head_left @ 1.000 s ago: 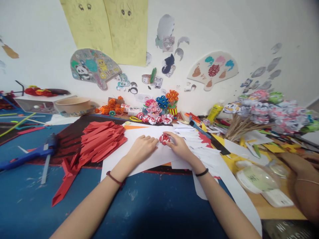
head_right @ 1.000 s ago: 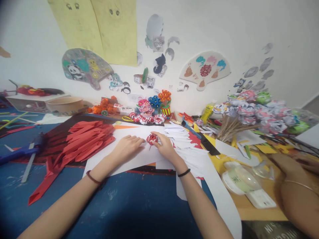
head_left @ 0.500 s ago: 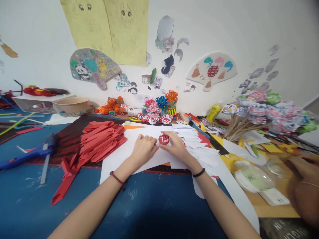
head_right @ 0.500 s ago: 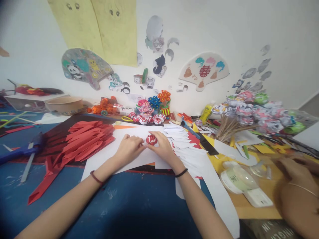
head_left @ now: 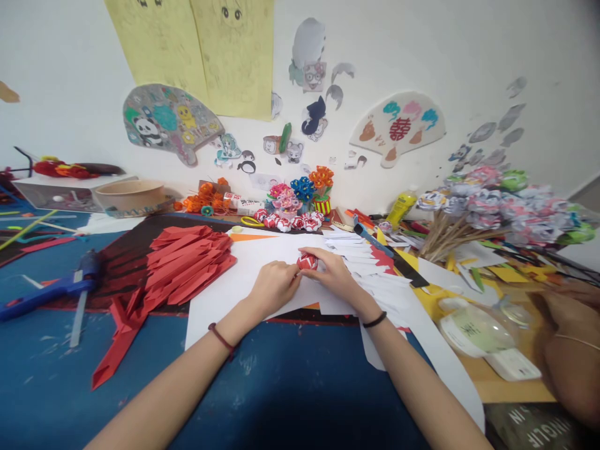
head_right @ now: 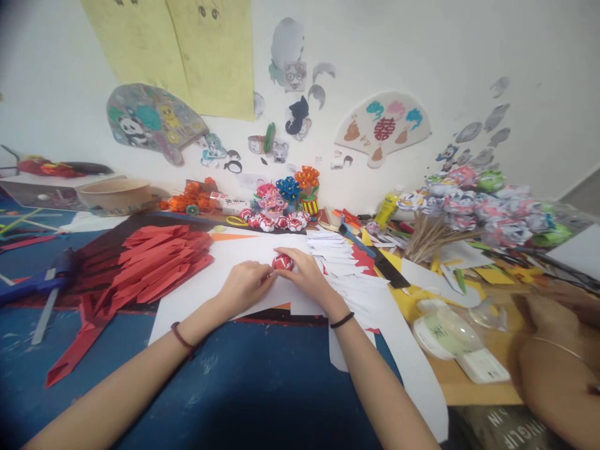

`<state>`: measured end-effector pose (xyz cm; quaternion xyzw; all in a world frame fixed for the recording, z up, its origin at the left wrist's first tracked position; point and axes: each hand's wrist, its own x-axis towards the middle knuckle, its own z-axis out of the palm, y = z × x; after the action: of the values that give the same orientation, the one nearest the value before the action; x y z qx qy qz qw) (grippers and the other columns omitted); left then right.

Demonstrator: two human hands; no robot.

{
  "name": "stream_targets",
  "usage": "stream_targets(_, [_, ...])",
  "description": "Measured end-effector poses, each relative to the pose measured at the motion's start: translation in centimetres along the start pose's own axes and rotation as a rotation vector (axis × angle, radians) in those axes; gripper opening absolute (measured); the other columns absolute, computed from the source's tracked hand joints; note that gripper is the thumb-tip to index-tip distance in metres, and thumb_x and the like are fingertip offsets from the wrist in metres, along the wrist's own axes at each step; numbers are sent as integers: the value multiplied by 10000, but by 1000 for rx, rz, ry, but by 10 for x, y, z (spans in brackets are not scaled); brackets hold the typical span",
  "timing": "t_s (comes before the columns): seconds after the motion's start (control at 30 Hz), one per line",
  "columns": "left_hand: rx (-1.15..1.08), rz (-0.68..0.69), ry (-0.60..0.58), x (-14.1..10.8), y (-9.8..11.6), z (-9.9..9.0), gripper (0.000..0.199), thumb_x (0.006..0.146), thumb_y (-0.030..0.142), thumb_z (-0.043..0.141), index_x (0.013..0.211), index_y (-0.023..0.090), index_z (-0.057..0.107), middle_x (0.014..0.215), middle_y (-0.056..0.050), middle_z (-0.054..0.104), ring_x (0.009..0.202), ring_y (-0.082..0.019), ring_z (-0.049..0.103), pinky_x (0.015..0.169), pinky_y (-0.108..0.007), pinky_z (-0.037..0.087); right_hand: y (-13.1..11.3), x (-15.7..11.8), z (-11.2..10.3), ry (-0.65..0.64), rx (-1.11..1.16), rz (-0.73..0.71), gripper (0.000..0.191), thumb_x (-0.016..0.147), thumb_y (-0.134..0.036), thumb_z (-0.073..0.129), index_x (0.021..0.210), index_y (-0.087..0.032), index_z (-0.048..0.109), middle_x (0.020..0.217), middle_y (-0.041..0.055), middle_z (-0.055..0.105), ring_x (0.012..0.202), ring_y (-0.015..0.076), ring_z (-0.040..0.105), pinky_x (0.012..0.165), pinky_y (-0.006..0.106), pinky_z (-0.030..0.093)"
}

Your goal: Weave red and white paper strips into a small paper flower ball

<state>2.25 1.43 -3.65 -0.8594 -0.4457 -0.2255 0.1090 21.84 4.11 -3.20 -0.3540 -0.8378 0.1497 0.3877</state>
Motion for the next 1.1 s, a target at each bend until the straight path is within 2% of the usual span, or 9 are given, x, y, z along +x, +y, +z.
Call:
stream_targets(0.27, [-9,8,-6,0,1,0,221,921,257,455,783,168,603,658,-42,640,599,-172,604,562,-261,368,0,0,-1,-18,31,-9,477,856,-414,649,1295,-249,559,1289,74,620,1201,246,573,1041,407,439])
stream_targets(0.47, [-22,37,-19,0,2,2,222,905,215,445,761,159,606,665,-51,639,608,-167,603,588,-257,400,1,0,0,-25,165,49,519,841,-441,660,1312,-261,540,1286,83,619,1176,251,594,1034,414,449])
stream_targets(0.73, [-31,55,-57,0,4,5,198,874,176,453,753,151,608,679,-60,645,615,-167,606,599,-258,416,6,1,7,11,316,113,641,760,-461,738,1313,-221,521,1160,106,673,1111,252,631,1006,389,469])
stream_targets(0.93, [-15,47,-83,0,6,3,236,905,207,422,758,162,601,701,-64,658,650,-183,629,608,-274,423,6,0,7,32,173,93,592,765,-438,738,1286,-223,557,1179,101,670,1086,262,636,972,409,476])
stream_targets(1.03, [3,24,-88,-1,7,1,246,928,237,407,797,160,600,708,-66,661,650,-187,634,608,-278,427,1,1,0,28,124,95,581,764,-430,738,1279,-220,569,1256,106,632,1154,270,597,1008,426,456])
stream_targets(1.1, [14,18,-92,-1,8,-2,239,938,256,408,832,159,599,724,-68,668,663,-192,641,614,-282,433,-11,5,-10,87,90,82,537,777,-418,729,1258,-227,586,1271,98,623,1190,272,571,1035,437,437])
